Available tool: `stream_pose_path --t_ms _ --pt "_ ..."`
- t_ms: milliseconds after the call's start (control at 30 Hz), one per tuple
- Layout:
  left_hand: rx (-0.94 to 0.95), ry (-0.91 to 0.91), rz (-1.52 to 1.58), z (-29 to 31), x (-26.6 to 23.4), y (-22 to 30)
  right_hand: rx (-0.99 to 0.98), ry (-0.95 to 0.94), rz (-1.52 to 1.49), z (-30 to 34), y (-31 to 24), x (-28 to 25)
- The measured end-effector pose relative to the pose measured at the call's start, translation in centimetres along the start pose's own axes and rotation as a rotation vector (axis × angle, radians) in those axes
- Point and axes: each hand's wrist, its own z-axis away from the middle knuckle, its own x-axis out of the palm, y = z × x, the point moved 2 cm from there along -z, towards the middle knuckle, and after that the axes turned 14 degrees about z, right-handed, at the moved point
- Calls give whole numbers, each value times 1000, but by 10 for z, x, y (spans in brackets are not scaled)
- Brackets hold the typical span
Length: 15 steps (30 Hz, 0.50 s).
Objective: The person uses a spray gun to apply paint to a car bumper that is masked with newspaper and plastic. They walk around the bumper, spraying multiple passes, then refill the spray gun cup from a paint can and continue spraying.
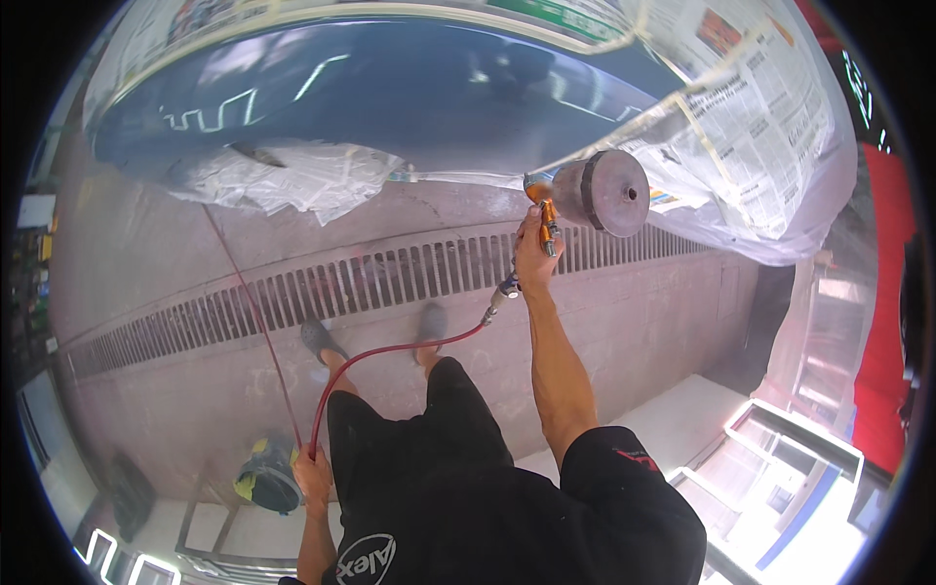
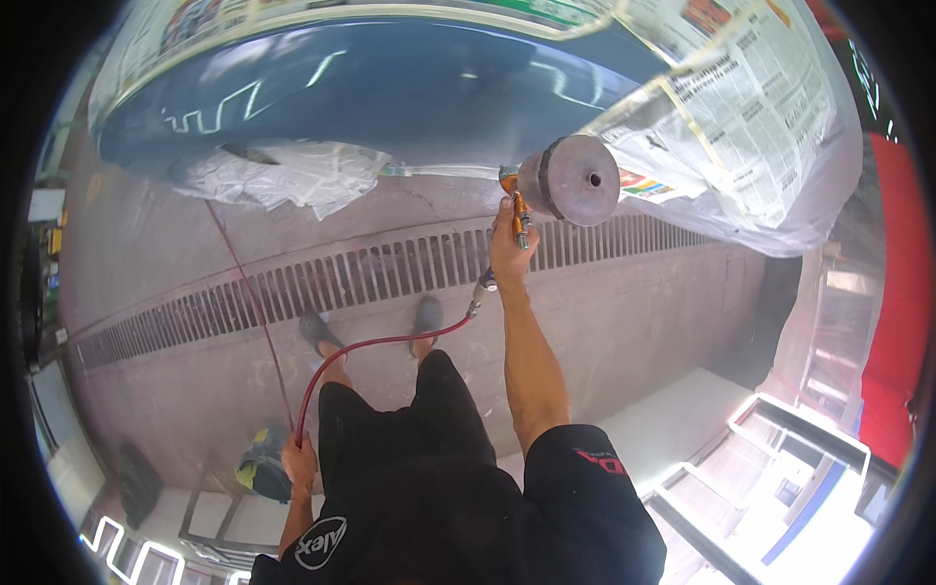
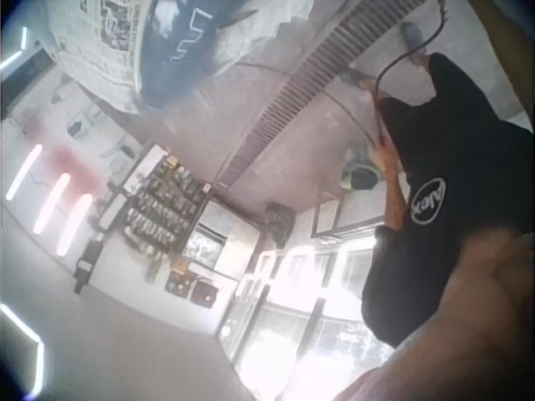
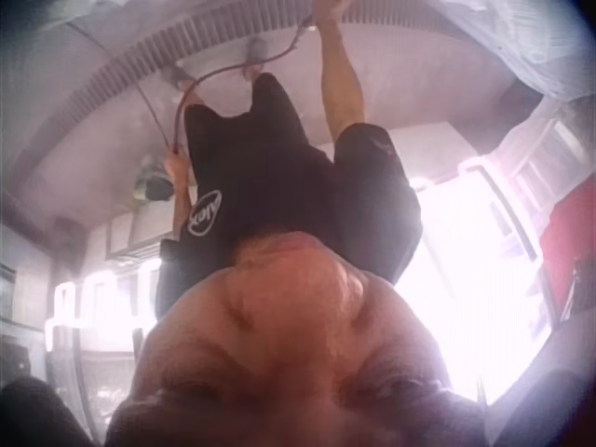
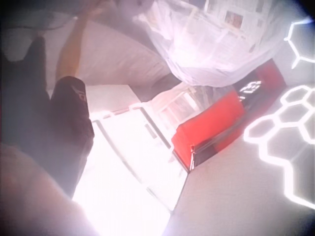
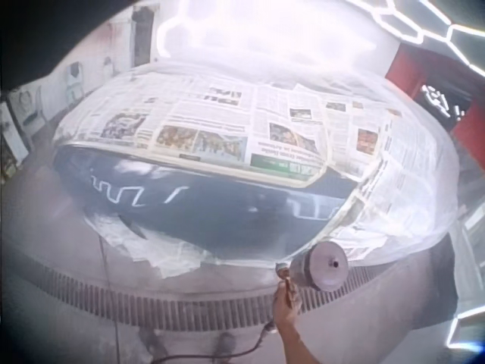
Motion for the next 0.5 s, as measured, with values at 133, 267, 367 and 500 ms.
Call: stream_pose_path --t_ms 133,267,367,500 --pt "-119 78 40 -3 -46 -30 -16 -56 38 43 -42 83" --pt "-180 170 119 -12 -91 -79 -29 -128 -11 89 -86 172" --pt "-250 238 158 -18 -123 -108 1 -159 -41 123 -118 241" --pt "-392 270 268 -30 -159 -137 -88 -224 -25 165 -154 333"
